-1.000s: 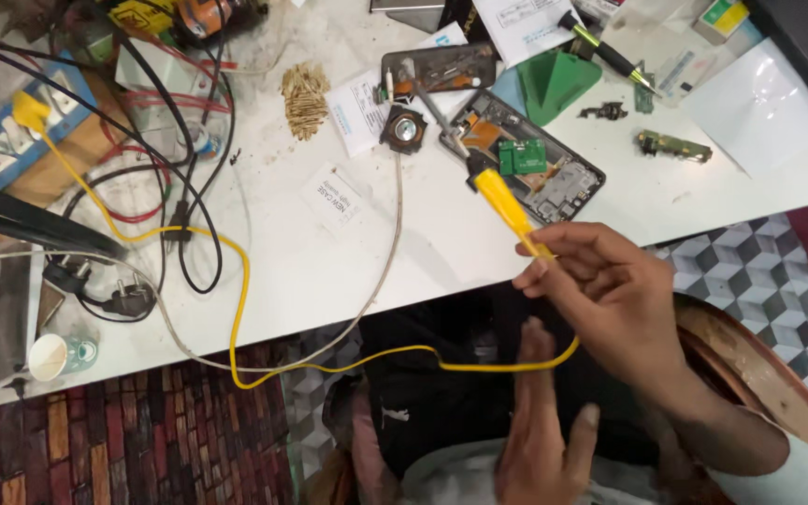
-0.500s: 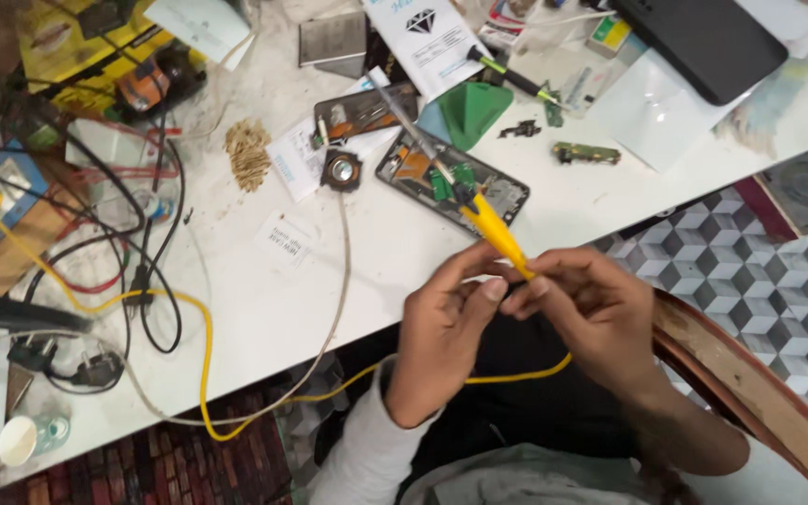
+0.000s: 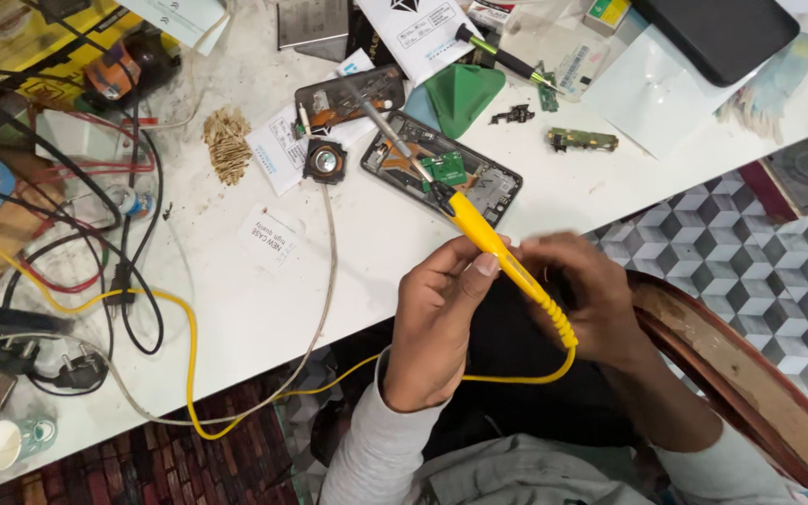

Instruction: The person uses a yellow soldering iron to work on the internal circuit board of a disassembled smartphone. They repeatedly apply the hot tip to various points on the green motherboard while holding the phone steady with their other hand.

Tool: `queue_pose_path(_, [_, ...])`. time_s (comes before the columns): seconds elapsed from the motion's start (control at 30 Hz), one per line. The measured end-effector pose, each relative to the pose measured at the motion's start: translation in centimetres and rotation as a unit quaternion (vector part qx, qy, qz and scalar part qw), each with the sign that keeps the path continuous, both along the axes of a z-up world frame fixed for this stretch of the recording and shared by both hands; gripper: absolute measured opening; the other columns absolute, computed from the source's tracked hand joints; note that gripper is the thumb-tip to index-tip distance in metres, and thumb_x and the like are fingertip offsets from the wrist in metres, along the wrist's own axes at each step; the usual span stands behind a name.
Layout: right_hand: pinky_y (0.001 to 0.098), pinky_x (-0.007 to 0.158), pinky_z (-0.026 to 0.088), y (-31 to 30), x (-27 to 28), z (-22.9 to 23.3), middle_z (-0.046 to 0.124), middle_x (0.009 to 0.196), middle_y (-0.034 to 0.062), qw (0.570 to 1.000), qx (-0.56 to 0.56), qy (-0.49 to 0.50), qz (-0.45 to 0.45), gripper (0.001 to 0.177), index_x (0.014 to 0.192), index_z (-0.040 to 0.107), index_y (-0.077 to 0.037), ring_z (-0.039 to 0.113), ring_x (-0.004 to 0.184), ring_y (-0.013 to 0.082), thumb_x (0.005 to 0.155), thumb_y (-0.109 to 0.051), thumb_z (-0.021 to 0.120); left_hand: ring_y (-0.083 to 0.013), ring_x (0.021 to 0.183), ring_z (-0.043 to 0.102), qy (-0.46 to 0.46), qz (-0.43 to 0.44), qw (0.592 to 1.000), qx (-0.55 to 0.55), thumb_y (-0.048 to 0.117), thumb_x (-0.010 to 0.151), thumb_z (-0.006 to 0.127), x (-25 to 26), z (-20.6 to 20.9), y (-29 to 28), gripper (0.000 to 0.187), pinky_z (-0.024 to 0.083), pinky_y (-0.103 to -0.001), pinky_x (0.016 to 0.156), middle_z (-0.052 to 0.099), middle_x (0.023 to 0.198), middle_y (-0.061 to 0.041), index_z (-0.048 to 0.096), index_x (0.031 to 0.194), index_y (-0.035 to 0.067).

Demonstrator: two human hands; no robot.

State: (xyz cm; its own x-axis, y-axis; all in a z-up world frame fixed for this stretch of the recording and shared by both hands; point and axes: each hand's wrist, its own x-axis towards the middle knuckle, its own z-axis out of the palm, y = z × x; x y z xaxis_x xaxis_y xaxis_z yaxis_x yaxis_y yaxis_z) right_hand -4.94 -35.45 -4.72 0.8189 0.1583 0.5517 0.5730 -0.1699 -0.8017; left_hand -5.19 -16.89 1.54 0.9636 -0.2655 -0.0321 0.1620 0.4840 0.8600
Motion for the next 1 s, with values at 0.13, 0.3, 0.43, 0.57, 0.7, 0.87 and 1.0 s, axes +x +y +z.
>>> queue_pose_path(0.13, [0.0376,0.093,0.055,0.6,0.8,0.9,0.059,0.127,0.0261,0.981,-0.091,-0.131,-0.115,0.053,0.138,0.050,0.003,0.064,0.105,0.0306,0.095,-0.023,0.069,-0.0091,0.097,0.064,0.009,-0.005,1.000,0.019,0.010,0.104,0.065,-0.5,0.3,-0.9,0.026,0.051,-0.025,0.088,0.072,0.113,-0.008,0.067,0.123,-0.007])
queue_pose_path(0.3, [0.0404,0.098,0.055,2.2,0.6,1.6,0.063,0.130,0.0271,0.968,-0.038,-0.193,-0.155,0.052,0.136,0.054,0.005,0.067,0.117,0.0398,0.108,-0.039,0.051,-0.0088,0.097,0.066,-0.014,-0.010,0.999,0.043,0.009,0.106,0.066,-0.5,-0.3,-2.4,0.024,0.053,-0.023,0.087,0.072,0.110,-0.008,0.068,0.122,-0.009])
queue_pose_path(0.43, [0.0375,0.095,0.058,3.6,-0.4,0.7,0.069,0.120,0.0262,0.959,-0.010,-0.154,-0.235,0.053,0.137,0.057,0.007,0.072,0.107,0.0347,0.116,-0.041,0.048,-0.0101,0.096,0.068,0.005,-0.012,1.000,0.015,0.010,0.106,0.065,-0.7,-0.9,-3.1,0.026,0.055,-0.024,0.089,0.073,0.107,-0.006,0.067,0.125,-0.008])
queue_pose_path(0.57, [0.0382,0.089,0.059,4.2,-0.5,0.3,0.072,0.113,0.0252,0.956,-0.003,-0.134,-0.262,0.054,0.134,0.056,0.009,0.074,0.101,0.0365,0.119,-0.041,0.046,-0.0104,0.097,0.069,-0.038,-0.012,0.999,0.036,0.014,0.111,0.063,-0.6,-0.1,-2.9,0.028,0.056,-0.025,0.091,0.074,0.102,-0.007,0.066,0.125,-0.010])
queue_pose_path(0.7, [0.0394,0.085,0.064,5.5,0.8,0.3,0.070,0.115,0.0254,0.959,0.115,-0.127,-0.224,0.061,0.140,0.051,0.009,0.075,0.102,0.0376,0.122,-0.048,0.045,-0.0077,0.097,0.067,-0.152,-0.034,0.963,0.219,0.021,0.113,0.061,-0.6,2.2,-0.3,0.028,0.056,-0.027,0.090,0.076,0.102,-0.008,0.070,0.120,-0.005])
queue_pose_path(0.87, [0.0396,0.076,0.065,4.8,2.3,-0.8,0.068,0.114,0.0273,0.934,0.257,-0.115,-0.220,0.064,0.149,0.042,0.009,0.077,0.096,0.0368,0.123,-0.049,0.037,-0.0121,0.085,0.072,-0.235,-0.121,0.880,0.395,0.022,0.107,0.063,0.8,6.4,8.4,0.021,0.057,-0.025,0.075,0.077,0.097,-0.008,0.077,0.110,0.006])
queue_pose_path(1.0, [0.0383,0.073,0.062,2.2,3.0,-3.5,0.067,0.110,0.0291,0.944,0.204,-0.130,-0.223,0.056,0.140,0.045,0.009,0.072,0.088,0.0366,0.125,-0.044,0.033,-0.0140,0.077,0.067,-0.328,0.050,0.793,0.511,0.005,0.101,0.065,4.0,8.7,14.9,0.011,0.053,-0.027,0.069,0.078,0.097,-0.009,0.076,0.104,0.003])
